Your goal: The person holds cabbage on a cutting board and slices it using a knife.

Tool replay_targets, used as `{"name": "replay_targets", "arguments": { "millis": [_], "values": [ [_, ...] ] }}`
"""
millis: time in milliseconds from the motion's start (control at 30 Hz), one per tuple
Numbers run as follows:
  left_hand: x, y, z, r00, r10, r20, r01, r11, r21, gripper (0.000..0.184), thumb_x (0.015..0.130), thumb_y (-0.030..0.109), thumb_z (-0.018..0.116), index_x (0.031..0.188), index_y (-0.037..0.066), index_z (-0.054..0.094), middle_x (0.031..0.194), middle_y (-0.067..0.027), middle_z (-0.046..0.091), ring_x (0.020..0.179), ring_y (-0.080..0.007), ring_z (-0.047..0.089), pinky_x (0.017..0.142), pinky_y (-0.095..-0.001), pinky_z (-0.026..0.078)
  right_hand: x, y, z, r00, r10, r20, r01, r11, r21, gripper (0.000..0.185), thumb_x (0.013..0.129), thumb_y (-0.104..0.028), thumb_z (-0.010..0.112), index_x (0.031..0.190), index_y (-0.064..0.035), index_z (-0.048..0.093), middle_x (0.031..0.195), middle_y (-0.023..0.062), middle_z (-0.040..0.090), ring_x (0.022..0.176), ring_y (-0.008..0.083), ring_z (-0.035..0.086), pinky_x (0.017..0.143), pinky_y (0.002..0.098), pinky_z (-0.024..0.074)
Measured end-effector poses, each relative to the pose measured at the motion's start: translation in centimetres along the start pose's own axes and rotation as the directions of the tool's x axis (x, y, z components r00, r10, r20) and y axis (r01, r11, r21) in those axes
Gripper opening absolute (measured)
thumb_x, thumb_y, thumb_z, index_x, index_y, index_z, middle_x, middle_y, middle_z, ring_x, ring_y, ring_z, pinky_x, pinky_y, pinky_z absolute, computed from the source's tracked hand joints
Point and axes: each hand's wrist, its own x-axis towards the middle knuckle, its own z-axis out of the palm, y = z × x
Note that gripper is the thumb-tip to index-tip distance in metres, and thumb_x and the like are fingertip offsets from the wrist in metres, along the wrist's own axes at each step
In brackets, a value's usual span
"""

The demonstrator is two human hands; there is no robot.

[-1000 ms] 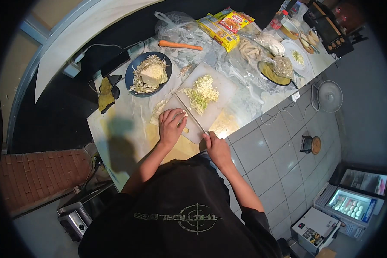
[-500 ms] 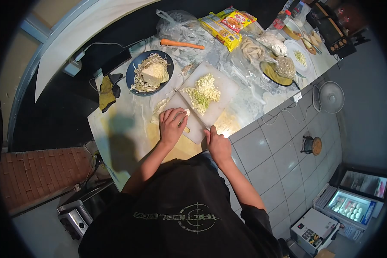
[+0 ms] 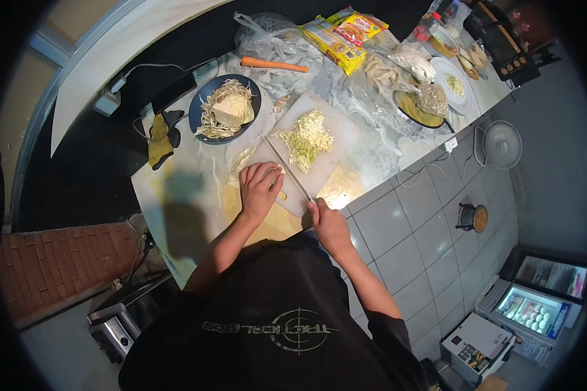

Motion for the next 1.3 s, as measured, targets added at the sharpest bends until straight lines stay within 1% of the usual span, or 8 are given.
{"name": "replay_targets", "arguments": {
  "millis": [333, 433, 667, 867, 933, 1067, 1133, 1300],
  "values": [
    [0.0, 0.0, 0.0, 1.000, 0.006, -0.007, -0.006, 1.000, 0.011, 0.012, 0.082, 0.015, 0.075, 0.094, 0.013, 0.072, 0.105, 0.0037, 0.067, 0.099, -0.0188, 0.060, 0.093, -0.0379, 0.041, 1.2, -0.1, 0.7, 0.999, -0.018, -0.042, 0.005, 0.957, -0.289, 0.037, 0.106, -0.043, 0.044, 0.101, -0.0063, 0.051, 0.064, 0.0242, 0.064, 0.062, 0.0450, 0.066, 0.054, 0.0547, 0.0523],
    [0.0, -0.1, 0.1, 1.000, 0.004, -0.005, -0.004, 1.000, 0.015, 0.011, 0.082, 0.016, 0.075, 0.092, 0.013, 0.072, 0.105, 0.0037, 0.067, 0.099, -0.0186, 0.060, 0.092, -0.0377, 0.041, 1.3, 0.4, 1.1, 0.994, -0.071, -0.088, 0.037, 0.939, -0.342, 0.038, 0.105, -0.044, 0.046, 0.098, -0.0075, 0.052, 0.061, 0.0206, 0.065, 0.056, 0.0407, 0.067, 0.047, 0.0493, 0.0527],
    [0.0, -0.1, 0.2, 1.000, 0.007, -0.008, -0.006, 1.000, 0.025, 0.013, 0.081, 0.016, 0.076, 0.093, 0.014, 0.072, 0.105, 0.0034, 0.066, 0.099, -0.0186, 0.060, 0.092, -0.0379, 0.040, 2.2, 0.2, 1.3, 0.989, -0.093, -0.111, 0.046, 0.927, -0.373, 0.036, 0.104, -0.044, 0.047, 0.098, -0.0082, 0.052, 0.060, 0.0194, 0.065, 0.056, 0.0400, 0.067, 0.048, 0.0493, 0.0527],
    [0.1, 0.0, 0.0, 1.000, 0.012, -0.005, -0.012, 1.000, 0.017, 0.014, 0.081, 0.016, 0.076, 0.094, 0.014, 0.072, 0.104, 0.0029, 0.065, 0.099, -0.0191, 0.060, 0.091, -0.0384, 0.040, 2.3, 0.3, 0.6, 0.992, -0.043, -0.120, 0.009, 0.962, -0.271, 0.037, 0.105, -0.042, 0.046, 0.099, -0.0060, 0.051, 0.061, 0.0231, 0.063, 0.060, 0.0450, 0.065, 0.053, 0.0544, 0.0506],
    [0.2, 0.1, 0.0, 1.000, 0.011, -0.004, -0.011, 1.000, 0.011, 0.014, 0.081, 0.016, 0.076, 0.094, 0.013, 0.072, 0.104, 0.0028, 0.065, 0.099, -0.0191, 0.060, 0.091, -0.0385, 0.040, 1.9, 0.5, 0.6, 0.997, 0.022, -0.069, -0.031, 0.991, -0.128, 0.037, 0.106, -0.039, 0.046, 0.098, -0.0039, 0.052, 0.065, 0.0270, 0.061, 0.066, 0.0490, 0.063, 0.058, 0.0567, 0.0491],
    [0.0, 0.0, 0.0, 1.000, 0.001, -0.003, -0.001, 1.000, 0.009, 0.014, 0.082, 0.016, 0.076, 0.094, 0.013, 0.072, 0.104, 0.0026, 0.065, 0.099, -0.0193, 0.060, 0.092, -0.0387, 0.041, 1.1, 1.3, 0.9, 0.998, -0.021, -0.059, 0.018, 0.998, -0.054, 0.038, 0.106, -0.037, 0.046, 0.100, -0.0013, 0.056, 0.067, 0.0270, 0.063, 0.067, 0.0498, 0.064, 0.060, 0.0572, 0.0506],
    [0.0, 0.0, 0.0, 1.000, 0.000, -0.003, 0.000, 1.000, 0.009, 0.014, 0.082, 0.016, 0.076, 0.094, 0.013, 0.072, 0.104, 0.0025, 0.065, 0.099, -0.0194, 0.060, 0.092, -0.0386, 0.041, 0.5, 0.9, 0.5, 1.000, -0.002, -0.022, 0.003, 0.999, 0.042, 0.039, 0.107, -0.036, 0.046, 0.098, 0.0002, 0.057, 0.069, 0.0291, 0.062, 0.070, 0.0513, 0.062, 0.063, 0.0580, 0.0484],
    [0.0, -0.1, 0.0, 1.000, 0.001, 0.002, -0.001, 1.000, 0.015, 0.014, 0.082, 0.017, 0.076, 0.094, 0.013, 0.072, 0.104, 0.0025, 0.065, 0.099, -0.0196, 0.060, 0.092, -0.0384, 0.040, -0.1, 0.1, -0.3, 0.999, 0.035, 0.039, -0.039, 0.996, 0.083, 0.040, 0.107, -0.036, 0.045, 0.097, 0.0009, 0.057, 0.073, 0.0308, 0.062, 0.074, 0.0517, 0.061, 0.067, 0.0583, 0.0471]
  ]
}}
